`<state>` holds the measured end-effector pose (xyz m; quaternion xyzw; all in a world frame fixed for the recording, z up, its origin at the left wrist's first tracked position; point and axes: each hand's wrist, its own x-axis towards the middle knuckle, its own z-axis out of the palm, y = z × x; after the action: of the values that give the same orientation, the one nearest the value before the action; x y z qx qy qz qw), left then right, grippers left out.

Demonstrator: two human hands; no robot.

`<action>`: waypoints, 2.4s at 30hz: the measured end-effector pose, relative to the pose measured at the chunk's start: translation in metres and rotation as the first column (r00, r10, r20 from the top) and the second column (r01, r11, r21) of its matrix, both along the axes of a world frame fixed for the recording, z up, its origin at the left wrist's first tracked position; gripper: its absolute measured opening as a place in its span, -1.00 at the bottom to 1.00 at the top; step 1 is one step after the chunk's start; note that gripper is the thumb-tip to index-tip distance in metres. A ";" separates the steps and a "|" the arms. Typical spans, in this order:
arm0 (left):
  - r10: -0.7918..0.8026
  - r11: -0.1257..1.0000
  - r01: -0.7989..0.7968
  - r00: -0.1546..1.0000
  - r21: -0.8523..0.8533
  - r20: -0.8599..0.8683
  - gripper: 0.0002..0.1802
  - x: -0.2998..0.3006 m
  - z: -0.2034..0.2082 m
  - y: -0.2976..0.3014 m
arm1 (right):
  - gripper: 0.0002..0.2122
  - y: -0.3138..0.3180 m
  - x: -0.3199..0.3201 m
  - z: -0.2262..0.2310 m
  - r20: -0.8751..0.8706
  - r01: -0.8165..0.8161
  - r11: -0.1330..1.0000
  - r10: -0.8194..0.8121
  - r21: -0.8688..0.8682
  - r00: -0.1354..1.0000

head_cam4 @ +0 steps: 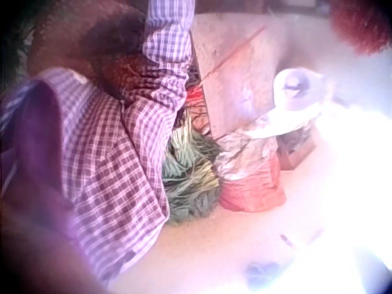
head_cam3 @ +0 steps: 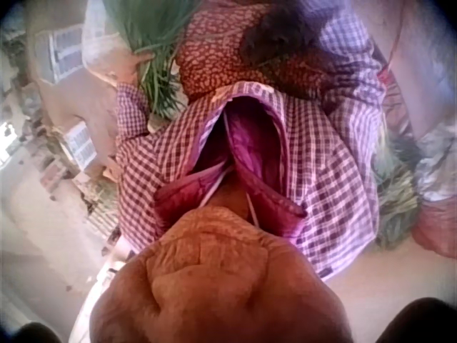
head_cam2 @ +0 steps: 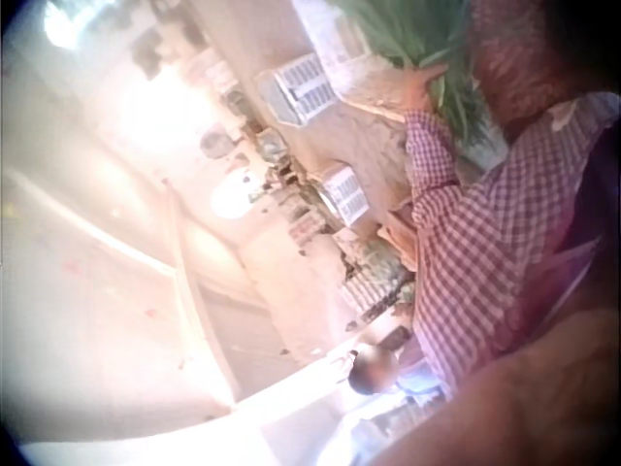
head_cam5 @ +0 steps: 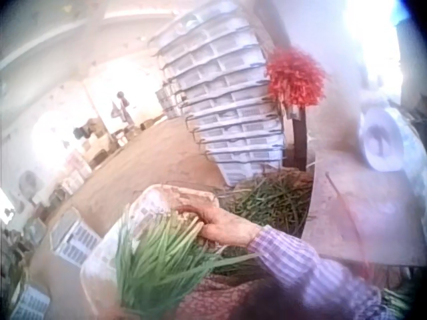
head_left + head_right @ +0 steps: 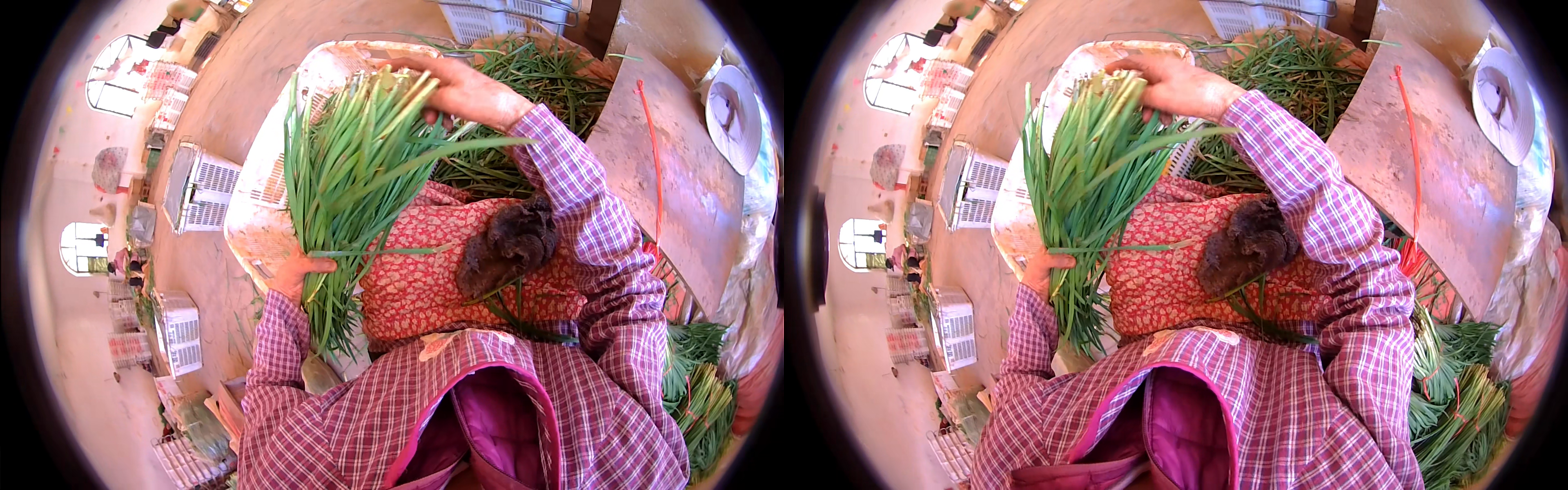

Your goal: The person sorts green chives by hand, cleaning the stalks and organizing them into bunches. They secure each bundle with a red band and place the finished bunches aside.

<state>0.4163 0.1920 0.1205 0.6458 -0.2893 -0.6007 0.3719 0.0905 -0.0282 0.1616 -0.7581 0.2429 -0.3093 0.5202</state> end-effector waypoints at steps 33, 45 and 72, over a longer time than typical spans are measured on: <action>-0.062 0.992 0.063 0.998 -0.108 0.021 -0.25 -0.027 0.010 0.001 | -0.71 0.010 -0.107 0.026 0.047 0.530 0.312 -0.829 -0.788 0.558; -0.108 0.989 0.124 0.980 -0.085 0.168 -0.25 -0.031 0.014 -0.004 | -0.74 0.040 0.003 0.019 -0.323 0.237 0.546 -0.734 -0.803 0.597; 0.037 0.999 -0.042 0.977 -0.018 -0.211 -0.30 0.003 -0.024 0.006 | -0.84 0.030 0.003 -0.063 -0.038 0.407 0.609 -0.584 -0.681 0.811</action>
<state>0.4188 0.1978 0.0970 0.5801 -0.2420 -0.6549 0.4194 0.0933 0.0015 0.0983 -0.8235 0.3885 -0.4049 0.0836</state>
